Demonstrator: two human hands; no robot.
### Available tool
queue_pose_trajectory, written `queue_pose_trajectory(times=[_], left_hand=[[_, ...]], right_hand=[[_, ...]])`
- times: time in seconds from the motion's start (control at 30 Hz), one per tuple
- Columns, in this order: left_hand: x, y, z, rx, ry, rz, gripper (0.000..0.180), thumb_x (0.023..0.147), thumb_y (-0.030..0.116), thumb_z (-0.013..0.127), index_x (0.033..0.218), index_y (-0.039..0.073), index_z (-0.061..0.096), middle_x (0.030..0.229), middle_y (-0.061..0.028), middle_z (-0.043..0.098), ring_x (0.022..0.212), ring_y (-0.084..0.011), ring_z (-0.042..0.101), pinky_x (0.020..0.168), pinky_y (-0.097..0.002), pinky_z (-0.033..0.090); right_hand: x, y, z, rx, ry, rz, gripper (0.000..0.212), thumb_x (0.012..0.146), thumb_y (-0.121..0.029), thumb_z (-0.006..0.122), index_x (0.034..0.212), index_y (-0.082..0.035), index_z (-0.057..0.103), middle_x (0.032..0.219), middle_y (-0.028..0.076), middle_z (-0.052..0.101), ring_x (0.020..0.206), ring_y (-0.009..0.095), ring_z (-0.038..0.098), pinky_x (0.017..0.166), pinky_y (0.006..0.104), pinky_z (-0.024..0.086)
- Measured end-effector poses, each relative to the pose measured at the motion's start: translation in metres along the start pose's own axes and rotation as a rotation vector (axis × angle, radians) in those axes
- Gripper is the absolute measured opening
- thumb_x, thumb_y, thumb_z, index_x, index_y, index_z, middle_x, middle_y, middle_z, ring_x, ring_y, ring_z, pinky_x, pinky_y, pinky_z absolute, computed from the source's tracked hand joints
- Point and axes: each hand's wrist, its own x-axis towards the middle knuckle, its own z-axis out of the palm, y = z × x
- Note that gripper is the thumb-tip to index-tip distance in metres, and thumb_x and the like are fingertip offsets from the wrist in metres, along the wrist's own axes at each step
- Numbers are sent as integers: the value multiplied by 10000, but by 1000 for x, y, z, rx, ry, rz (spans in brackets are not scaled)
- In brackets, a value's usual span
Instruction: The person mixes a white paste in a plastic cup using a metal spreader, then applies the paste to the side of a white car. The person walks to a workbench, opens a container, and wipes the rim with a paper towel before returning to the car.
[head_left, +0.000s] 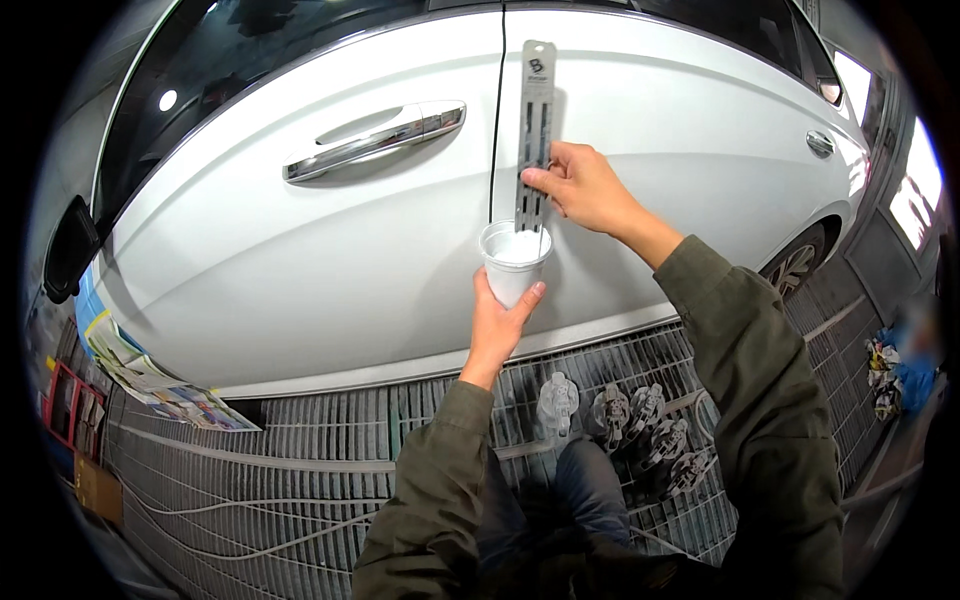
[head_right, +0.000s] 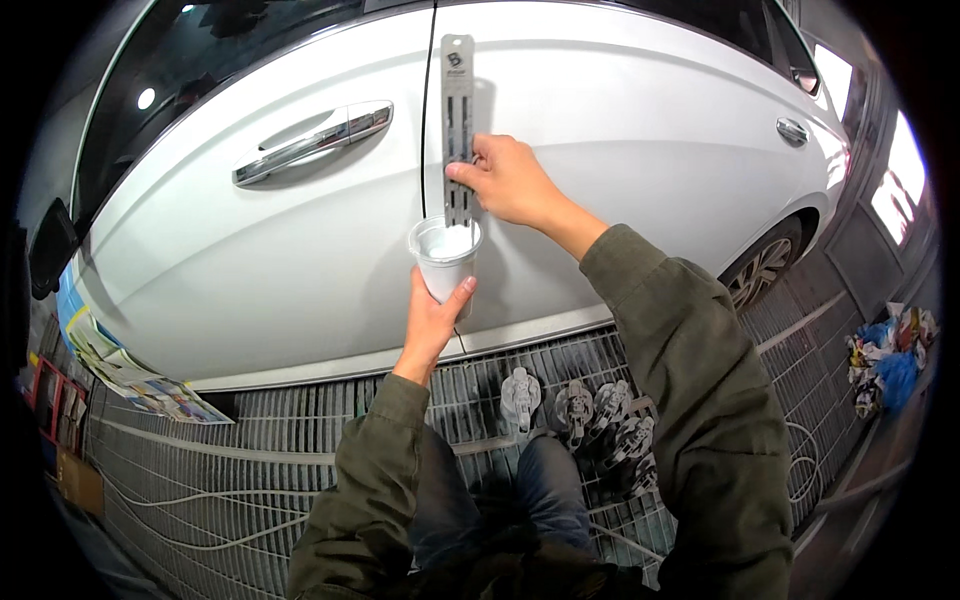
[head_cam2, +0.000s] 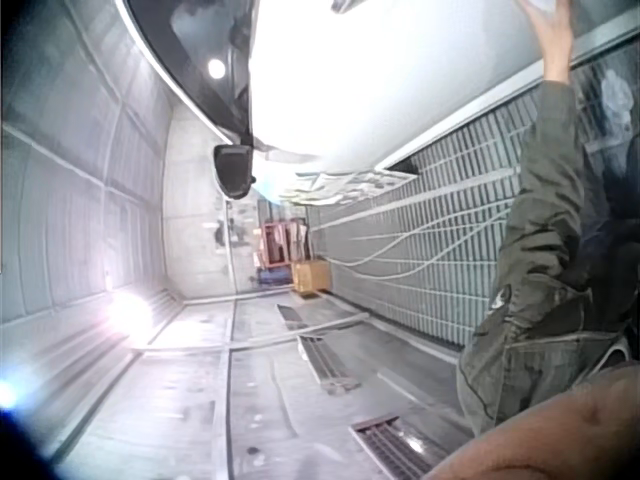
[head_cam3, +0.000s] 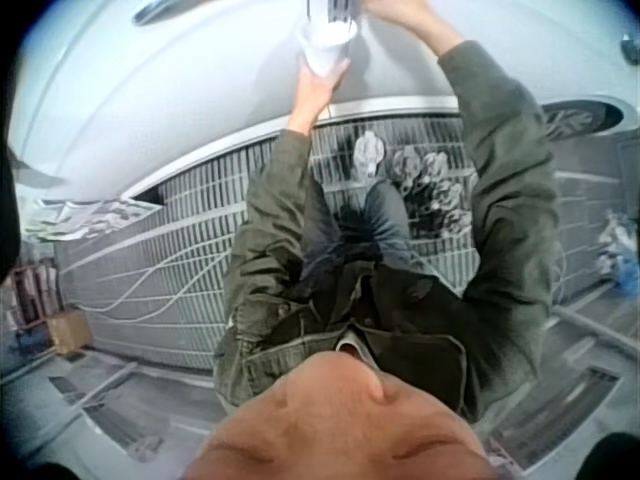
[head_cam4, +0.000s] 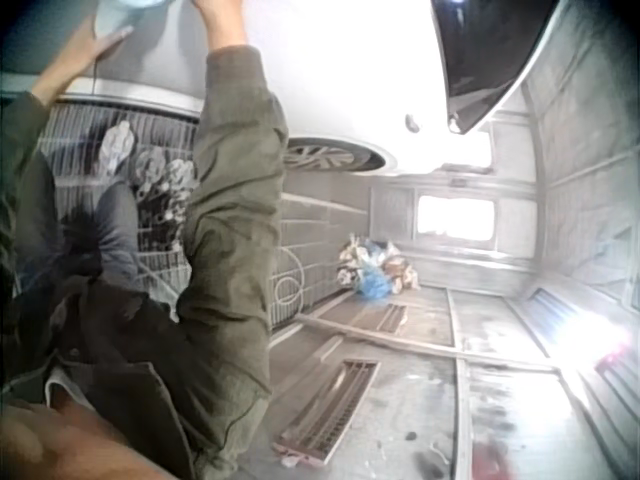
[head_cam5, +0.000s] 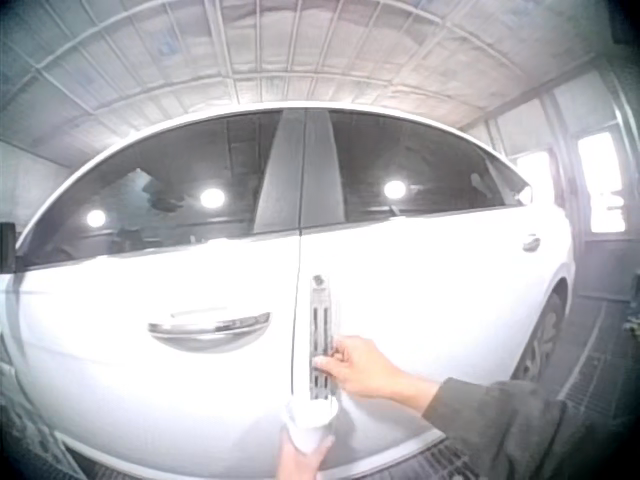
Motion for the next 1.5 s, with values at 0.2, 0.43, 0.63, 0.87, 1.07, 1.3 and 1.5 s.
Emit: queue_pose_trajectory(times=[0.2,0.43,0.63,0.87,1.07,1.3,1.5], left_hand=[[6,6,8,12,-4,0,727,798,282,767,1282,-28,321,1159,-170,536,1030,-222,557,852,-333,473],[3,17,8,-39,-6,-68,743,779,278,782,1287,-18,327,1158,-168,535,1049,-219,549,863,-335,471],[7,8,8,-22,4,-20,747,773,269,785,1292,-21,332,1168,-167,527,1046,-216,550,870,-336,470],[3,18,8,-59,-4,-58,739,772,269,788,1280,-24,338,1156,-160,529,1037,-213,548,863,-334,471],[5,17,9,-85,-9,-49,752,764,283,799,1272,-23,337,1153,-158,530,1033,-213,546,851,-333,474],[16,36,9,-67,-29,-39,757,769,297,793,1274,-27,331,1164,-172,532,1040,-221,545,846,-330,475],[35,72,29,-79,-35,0,744,774,278,786,1269,-42,332,1155,-175,540,1015,-219,557,830,-327,480]], right_hand=[[27,-6,-29,214,88,78,306,917,-258,628,776,4,555,606,71,601,494,100,574,437,245,437],[54,-13,-41,246,10,-19,288,941,-272,601,899,13,595,666,15,586,560,58,565,518,196,455],[70,-6,-45,221,8,-73,286,952,-316,589,882,-39,593,600,-27,541,532,31,495,497,185,396],[76,-8,-47,154,39,-67,293,949,-333,590,885,-47,601,599,-15,560,530,33,502,500,175,393],[77,-11,-49,137,77,-64,289,945,-332,595,873,-53,597,591,-15,563,517,32,493,495,172,388],[27,-14,-15,70,-14,-68,256,918,-258,611,941,-3,614,576,23,574,493,76,524,476,257,396],[53,-25,-53,225,177,-25,256,912,-254,618,854,-9,577,579,25,571,482,91,541,469,280,415]])
